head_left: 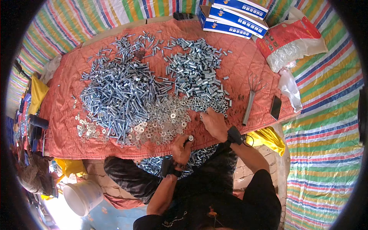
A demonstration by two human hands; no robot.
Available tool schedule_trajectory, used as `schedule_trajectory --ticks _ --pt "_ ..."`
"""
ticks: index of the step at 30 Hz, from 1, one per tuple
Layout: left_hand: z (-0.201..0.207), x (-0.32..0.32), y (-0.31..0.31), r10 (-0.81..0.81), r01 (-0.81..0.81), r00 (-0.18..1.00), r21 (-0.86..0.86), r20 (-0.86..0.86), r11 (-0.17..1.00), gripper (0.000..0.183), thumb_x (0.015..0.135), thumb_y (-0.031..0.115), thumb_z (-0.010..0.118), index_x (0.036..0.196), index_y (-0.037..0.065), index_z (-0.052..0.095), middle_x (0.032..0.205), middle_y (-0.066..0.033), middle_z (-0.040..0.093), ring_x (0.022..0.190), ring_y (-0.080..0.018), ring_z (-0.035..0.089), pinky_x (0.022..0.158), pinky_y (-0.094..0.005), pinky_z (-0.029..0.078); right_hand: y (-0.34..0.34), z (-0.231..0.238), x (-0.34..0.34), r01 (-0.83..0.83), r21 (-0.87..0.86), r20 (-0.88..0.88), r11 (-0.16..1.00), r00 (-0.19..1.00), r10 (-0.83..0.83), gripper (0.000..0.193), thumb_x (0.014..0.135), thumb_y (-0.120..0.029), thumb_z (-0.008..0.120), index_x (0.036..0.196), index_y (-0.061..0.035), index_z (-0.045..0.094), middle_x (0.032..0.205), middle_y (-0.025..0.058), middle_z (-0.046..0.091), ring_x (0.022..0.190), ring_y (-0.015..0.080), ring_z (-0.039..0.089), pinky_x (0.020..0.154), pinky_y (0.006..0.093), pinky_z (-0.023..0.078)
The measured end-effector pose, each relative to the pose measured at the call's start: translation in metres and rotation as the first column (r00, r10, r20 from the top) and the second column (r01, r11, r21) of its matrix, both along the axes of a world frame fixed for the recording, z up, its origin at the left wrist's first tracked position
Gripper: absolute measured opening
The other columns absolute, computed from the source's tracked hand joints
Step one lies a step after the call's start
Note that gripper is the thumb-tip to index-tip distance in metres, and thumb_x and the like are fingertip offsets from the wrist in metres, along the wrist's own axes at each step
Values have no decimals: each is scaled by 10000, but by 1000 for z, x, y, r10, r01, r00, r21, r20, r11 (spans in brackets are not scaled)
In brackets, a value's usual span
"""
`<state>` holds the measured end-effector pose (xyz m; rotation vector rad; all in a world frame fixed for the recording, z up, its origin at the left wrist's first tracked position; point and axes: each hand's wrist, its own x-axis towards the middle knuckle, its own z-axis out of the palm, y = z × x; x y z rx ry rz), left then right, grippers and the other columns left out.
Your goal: Sorting and assembling bolts, washers, and nuts on a mat.
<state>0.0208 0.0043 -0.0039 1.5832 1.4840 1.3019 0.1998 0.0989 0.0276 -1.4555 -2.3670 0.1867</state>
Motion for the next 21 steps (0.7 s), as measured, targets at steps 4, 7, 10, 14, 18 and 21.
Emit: schedule_trajectory --ticks 4,7,10,14,18,21 --pt "1 2 -1 -9 9 1000 -60 -1 998 167 763 39 683 916 -13 643 828 -148 642 748 -262 629 679 -342 497 12 -6 11 -160 98 59 982 986 154 72 819 -74 587 873 -29 569 785 149 473 623 338 549 539 439 434" --pt "3 2 0 -21 26 997 -74 69 997 174 765 43 681 924 -15 644 815 -150 638 735 -261 627 679 -342 497 11 4 12 -115 8 28 993 993 115 73 843 -95 582 881 -33 575 796 154 507 637 349 560 551 430 447" --pt "5 -1 -1 -15 19 999 -85 47 996 177 767 38 673 934 -17 647 807 -151 638 726 -262 625 675 -340 497 -10 26 -3 -45 -70 -205 997 978 30 91 852 -110 597 899 -34 583 832 148 555 693 352 588 567 414 463" --pt "1 1 2 -2 2 1000 12 20 1000 194 714 -20 638 904 20 651 791 -137 620 695 -306 615 606 -361 482 -45 30 -19 -76 -147 -369 986 929 16 123 850 -129 619 931 -39 595 895 136 591 760 343 606 598 398 486" --pt "-1 2 3 18 -18 1000 18 -8 1000 206 701 -22 635 905 7 648 793 -150 618 698 -320 619 606 -371 484 -54 13 -27 -276 -36 -393 960 888 241 137 856 -122 594 947 -23 574 879 143 582 771 339 602 660 391 498" --pt "0 1 3 10 -10 1000 -4 -3 1000 200 710 7 647 910 9 648 765 -152 609 697 -321 620 619 -373 485 -52 13 -24 -380 17 -447 925 824 347 135 848 -88 586 954 -10 560 898 140 567 791 333 597 668 383 496"
